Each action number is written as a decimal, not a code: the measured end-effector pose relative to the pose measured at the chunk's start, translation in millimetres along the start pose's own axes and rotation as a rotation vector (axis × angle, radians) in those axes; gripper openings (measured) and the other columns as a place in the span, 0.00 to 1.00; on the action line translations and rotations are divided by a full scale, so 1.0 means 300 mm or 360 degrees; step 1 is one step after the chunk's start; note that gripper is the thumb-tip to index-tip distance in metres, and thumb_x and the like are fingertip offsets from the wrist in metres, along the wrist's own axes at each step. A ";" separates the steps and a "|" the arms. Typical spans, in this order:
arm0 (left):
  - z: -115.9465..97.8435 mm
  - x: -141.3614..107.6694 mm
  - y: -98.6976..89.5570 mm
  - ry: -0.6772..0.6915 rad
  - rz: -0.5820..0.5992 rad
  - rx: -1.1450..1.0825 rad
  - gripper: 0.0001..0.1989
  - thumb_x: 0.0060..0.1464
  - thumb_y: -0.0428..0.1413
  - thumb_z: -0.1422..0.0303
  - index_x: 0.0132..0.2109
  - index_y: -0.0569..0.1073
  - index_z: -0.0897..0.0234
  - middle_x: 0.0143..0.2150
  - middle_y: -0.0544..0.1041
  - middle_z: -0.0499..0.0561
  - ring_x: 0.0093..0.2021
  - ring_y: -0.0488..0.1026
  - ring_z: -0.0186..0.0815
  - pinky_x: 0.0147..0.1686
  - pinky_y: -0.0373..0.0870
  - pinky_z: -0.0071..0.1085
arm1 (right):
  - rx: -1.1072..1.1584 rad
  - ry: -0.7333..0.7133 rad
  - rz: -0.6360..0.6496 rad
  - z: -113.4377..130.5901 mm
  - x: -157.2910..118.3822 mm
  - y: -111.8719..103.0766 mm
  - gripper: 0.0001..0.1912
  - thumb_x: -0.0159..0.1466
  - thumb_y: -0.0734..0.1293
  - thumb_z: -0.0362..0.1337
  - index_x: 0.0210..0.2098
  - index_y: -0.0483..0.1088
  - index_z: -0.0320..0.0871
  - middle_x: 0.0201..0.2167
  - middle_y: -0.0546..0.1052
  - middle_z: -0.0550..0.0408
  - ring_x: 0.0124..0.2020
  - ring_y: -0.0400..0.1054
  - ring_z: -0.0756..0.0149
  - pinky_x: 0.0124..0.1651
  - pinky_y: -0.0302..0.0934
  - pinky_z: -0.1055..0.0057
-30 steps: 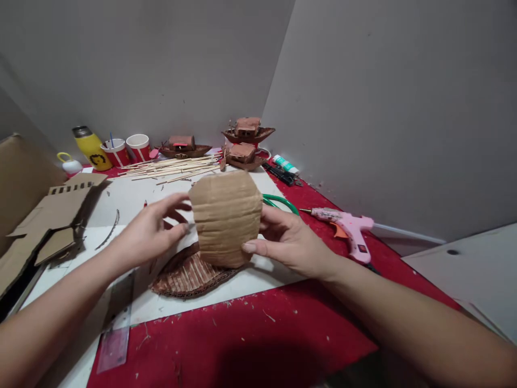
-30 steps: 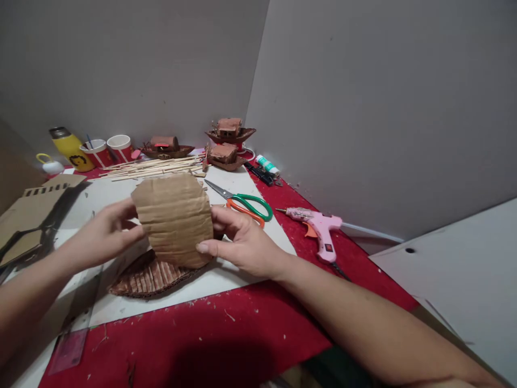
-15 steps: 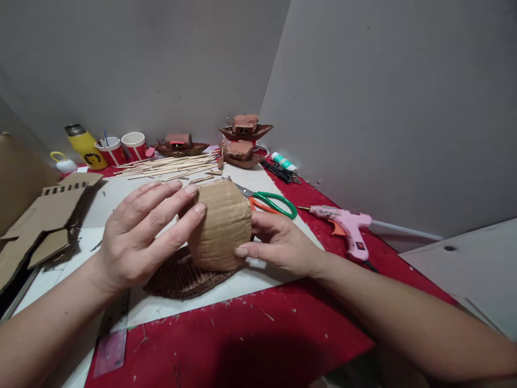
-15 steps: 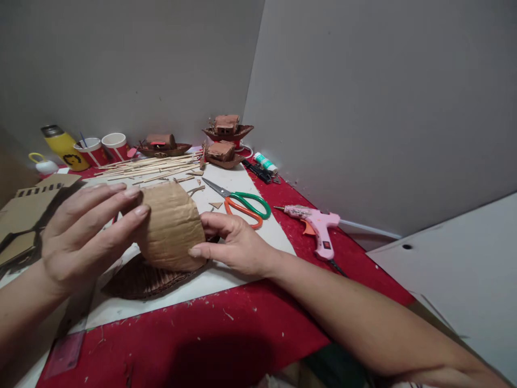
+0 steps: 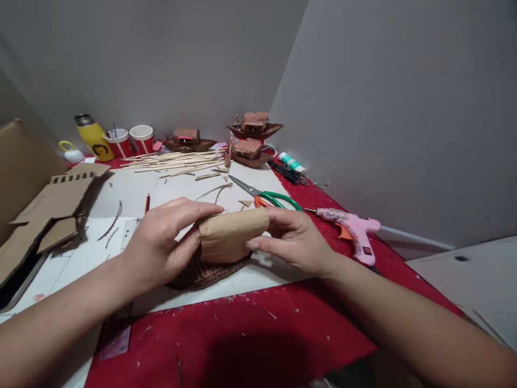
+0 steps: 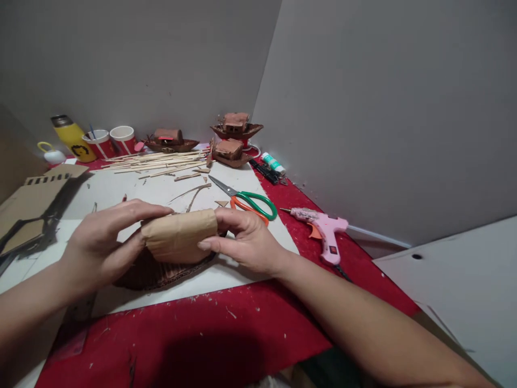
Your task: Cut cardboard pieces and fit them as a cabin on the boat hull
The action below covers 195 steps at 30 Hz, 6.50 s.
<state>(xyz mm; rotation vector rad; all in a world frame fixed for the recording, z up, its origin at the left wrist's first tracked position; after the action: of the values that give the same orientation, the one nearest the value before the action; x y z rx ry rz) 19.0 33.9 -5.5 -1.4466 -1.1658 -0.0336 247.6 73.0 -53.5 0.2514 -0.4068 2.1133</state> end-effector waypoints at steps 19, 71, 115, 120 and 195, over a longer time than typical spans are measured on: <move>0.029 -0.004 -0.004 -0.0416 0.0355 -0.0215 0.13 0.45 0.51 0.82 0.34 0.75 0.62 0.29 0.80 0.47 0.29 0.74 0.36 0.28 0.67 0.29 | 0.0008 0.0311 -0.0129 -0.016 -0.028 0.044 0.10 0.57 0.75 0.35 0.38 0.75 0.49 0.23 0.77 0.60 0.19 0.72 0.68 0.22 0.70 0.73; 0.088 -0.064 0.119 -0.0572 0.0539 -0.0074 0.07 0.43 0.50 0.75 0.29 0.72 0.62 0.29 0.77 0.52 0.33 0.73 0.41 0.33 0.65 0.34 | -0.0017 0.0606 -0.0083 -0.009 -0.015 0.060 0.13 0.55 0.76 0.43 0.30 0.73 0.42 0.20 0.76 0.58 0.20 0.71 0.71 0.24 0.67 0.77; 0.061 -0.043 0.074 -0.0563 0.0883 -0.0255 0.10 0.43 0.48 0.81 0.27 0.60 0.61 0.22 0.67 0.43 0.24 0.64 0.30 0.25 0.55 0.25 | 0.0190 0.1041 0.0319 0.036 -0.047 0.065 0.13 0.58 0.72 0.43 0.32 0.72 0.38 0.12 0.71 0.62 0.12 0.61 0.77 0.16 0.49 0.81; 0.058 -0.042 0.061 -0.0596 0.0922 -0.0264 0.09 0.45 0.49 0.80 0.27 0.61 0.61 0.22 0.67 0.43 0.24 0.64 0.30 0.25 0.56 0.25 | 0.0213 0.1053 0.0432 0.031 -0.058 0.088 0.12 0.60 0.70 0.43 0.33 0.73 0.39 0.14 0.69 0.65 0.11 0.62 0.77 0.17 0.53 0.81; -0.018 -0.145 -0.021 -0.1511 0.0225 -0.0954 0.15 0.57 0.57 0.65 0.50 0.66 0.61 0.47 0.77 0.55 0.30 0.75 0.33 0.27 0.72 0.29 | -0.0838 0.0404 0.0708 -0.036 0.175 0.084 0.12 0.54 0.61 0.23 0.27 0.76 0.37 0.22 0.73 0.58 0.28 0.67 0.69 0.30 0.54 0.76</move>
<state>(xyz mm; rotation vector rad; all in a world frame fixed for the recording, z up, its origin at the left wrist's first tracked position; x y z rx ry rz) -3.5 1.8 -26.4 -2.1734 -1.9109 0.4889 197.9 104.9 -50.8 -0.4466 -0.9060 2.3295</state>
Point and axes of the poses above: each hand's wrist, its own x-axis towards the middle knuckle, its own y-axis out of the palm, z = x × y, the point moved 1 cm from there along x, towards the middle knuckle
